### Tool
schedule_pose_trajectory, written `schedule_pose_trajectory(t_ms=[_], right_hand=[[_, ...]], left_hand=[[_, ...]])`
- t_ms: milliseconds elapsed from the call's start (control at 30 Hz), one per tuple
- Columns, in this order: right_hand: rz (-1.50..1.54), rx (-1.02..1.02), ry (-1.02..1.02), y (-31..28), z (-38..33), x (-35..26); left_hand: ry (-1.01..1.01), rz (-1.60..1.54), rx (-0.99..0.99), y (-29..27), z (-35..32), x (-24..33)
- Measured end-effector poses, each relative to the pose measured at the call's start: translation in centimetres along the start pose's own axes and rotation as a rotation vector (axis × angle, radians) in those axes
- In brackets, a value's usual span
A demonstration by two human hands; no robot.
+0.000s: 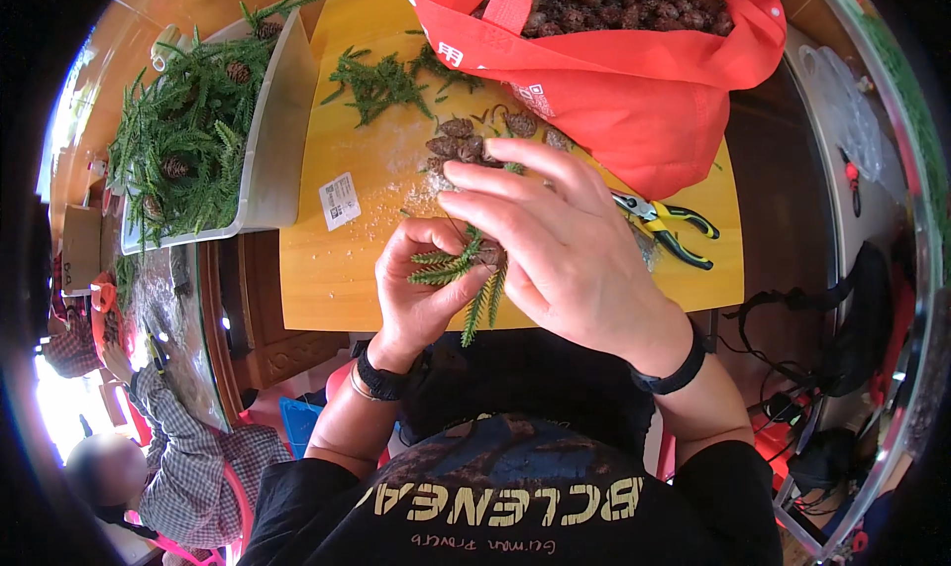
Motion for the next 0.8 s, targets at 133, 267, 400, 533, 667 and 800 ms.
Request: schedule_pose_trajectory(t_ms=[133, 267, 400, 533, 667, 800], right_hand=[[0.054, -0.118, -0.001, -0.3, 0.5, 0.2], [0.094, -0.171, 0.016, -0.6, 0.4, 0.6], [0.134, -0.238, 0.072, -1.0, 0.1, 0.9], [0.222, -0.336, 0.183, -1.1, 0.2, 0.9], [0.416, -0.342, 0.199, -0.6, 0.0, 1.6], [0.523, -0.345, 0.211, -0.3, -0.2, 2.1]], left_hand=[[-0.011, -0.062, -0.014, 0.2, 0.1, -0.4], [0.015, -0.013, -0.025, 0.1, -0.1, -0.4], [-0.034, -0.065, -0.029, 0.4, -0.1, -0.2], [-0.029, 0.019, -0.055, 0.0, -0.1, 0.0], [-0.053, 0.006, -0.058, 0.2, -0.2, 0.2], [-0.041, -0.02, -0.092, 0.3, -0.1, 0.4]])
Point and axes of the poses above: each hand's wrist, its own z-axis towards the middle knuckle, its own y-axis out of the palm, x = y × z, the point moved 2 cm from there along z, towards the middle knuckle, and after that the axes turned 5 degrees about -y, right-handed, at the moved point
